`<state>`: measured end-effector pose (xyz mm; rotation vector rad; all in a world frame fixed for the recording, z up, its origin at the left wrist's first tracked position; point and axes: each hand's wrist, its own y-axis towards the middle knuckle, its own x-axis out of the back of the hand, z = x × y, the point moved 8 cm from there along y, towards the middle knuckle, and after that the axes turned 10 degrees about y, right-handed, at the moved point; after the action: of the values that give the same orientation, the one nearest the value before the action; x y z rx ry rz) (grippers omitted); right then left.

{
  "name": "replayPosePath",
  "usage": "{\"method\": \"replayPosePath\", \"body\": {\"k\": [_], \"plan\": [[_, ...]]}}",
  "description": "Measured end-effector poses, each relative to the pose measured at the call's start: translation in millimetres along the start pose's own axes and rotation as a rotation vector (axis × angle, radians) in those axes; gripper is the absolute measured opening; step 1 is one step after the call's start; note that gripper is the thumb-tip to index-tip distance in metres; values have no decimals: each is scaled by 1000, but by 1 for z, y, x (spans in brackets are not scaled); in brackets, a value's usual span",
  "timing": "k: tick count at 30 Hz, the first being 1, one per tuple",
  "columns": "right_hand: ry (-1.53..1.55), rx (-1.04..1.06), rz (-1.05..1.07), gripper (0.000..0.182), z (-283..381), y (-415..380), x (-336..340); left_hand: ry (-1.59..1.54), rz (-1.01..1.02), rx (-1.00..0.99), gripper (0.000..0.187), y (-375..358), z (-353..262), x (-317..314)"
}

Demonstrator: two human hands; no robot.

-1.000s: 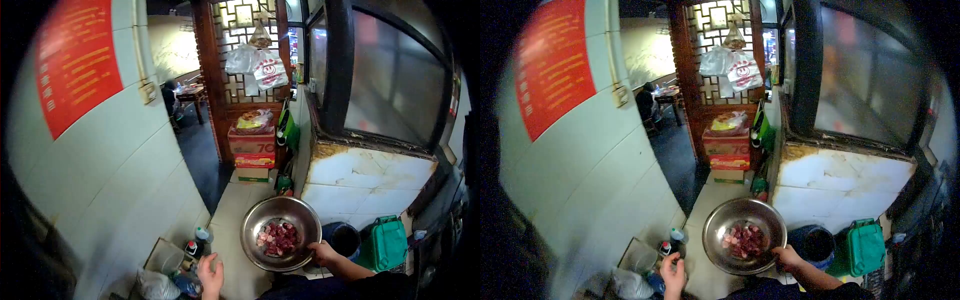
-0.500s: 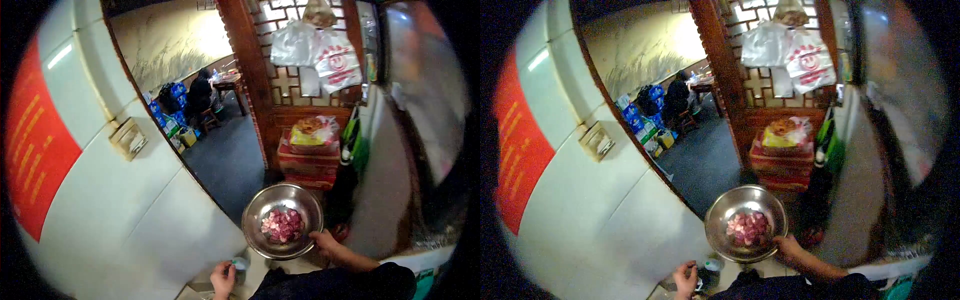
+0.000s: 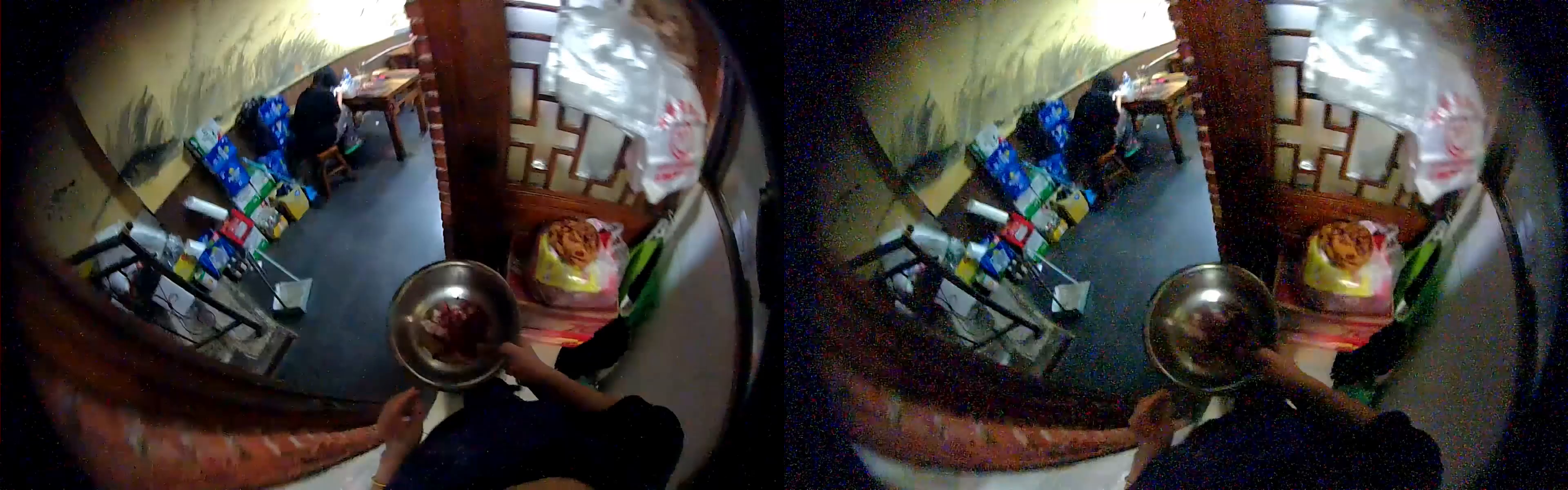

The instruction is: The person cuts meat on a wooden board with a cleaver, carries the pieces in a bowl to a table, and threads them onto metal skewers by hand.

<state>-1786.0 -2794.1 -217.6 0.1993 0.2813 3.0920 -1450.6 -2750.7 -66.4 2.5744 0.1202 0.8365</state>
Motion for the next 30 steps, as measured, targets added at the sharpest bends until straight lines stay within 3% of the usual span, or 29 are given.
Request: {"method": "replayPosePath", "body": {"k": [1, 2, 4, 5, 9, 11, 12, 13, 15, 17, 20, 21, 22, 23, 25, 26, 29, 30], "plan": [[-52, 3, 48, 24, -14, 23, 0, 34, 14, 27, 16, 1, 22, -8], [23, -393, -13, 24, -6, 64, -8, -29, -56, 188, 18, 9, 41, -2], [145, -828, -59, 25, -3, 122, -31, -151, -225, 487, 22, 37, 78, 9], [194, -869, -37, 26, 1, 158, -41, -190, -288, 633, 27, 48, 107, 14], [542, -851, -84, 26, 62, 307, -85, -112, -691, 650, 32, 116, 117, 37], [526, -778, -173, 27, 53, 370, -112, -138, -743, 664, 35, 136, 143, 47], [519, -723, -119, 26, 46, 401, -115, -128, -741, 671, 66, 153, 151, 47], [514, -668, -66, 25, 39, 432, -118, -23, -725, 674, 55, 174, 158, 45], [606, -529, 235, 23, 36, 494, -122, 190, -679, 658, 37, 222, 154, 49], [574, -482, 141, 19, 27, 534, -128, 163, -649, 804, 37, 273, 173, 42], [580, -514, -15, 15, 7, 593, -127, 162, -615, 788, 45, 317, 247, 48], [593, -540, -71, 14, 0, 612, -125, 141, -603, 756, 48, 351, 272, 47], [589, -576, -189, 13, 5, 664, -113, 101, -568, 689, 52, 436, 321, 44], [557, -636, -266, 12, 9, 685, -94, 79, -517, 518, 62, 486, 362, 37], [525, -552, -361, 14, -27, 716, -80, 97, -420, 453, 67, 581, 400, 27], [466, -635, -335, 21, -53, 725, -64, -23, -404, 332, 69, 637, 417, 16], [463, -398, -652, 32, -82, 751, 2, -263, -195, 276, 69, 797, 419, -58], [431, -415, -790, 31, -94, 746, 20, -292, -172, 271, 67, 841, 412, -78]]}}
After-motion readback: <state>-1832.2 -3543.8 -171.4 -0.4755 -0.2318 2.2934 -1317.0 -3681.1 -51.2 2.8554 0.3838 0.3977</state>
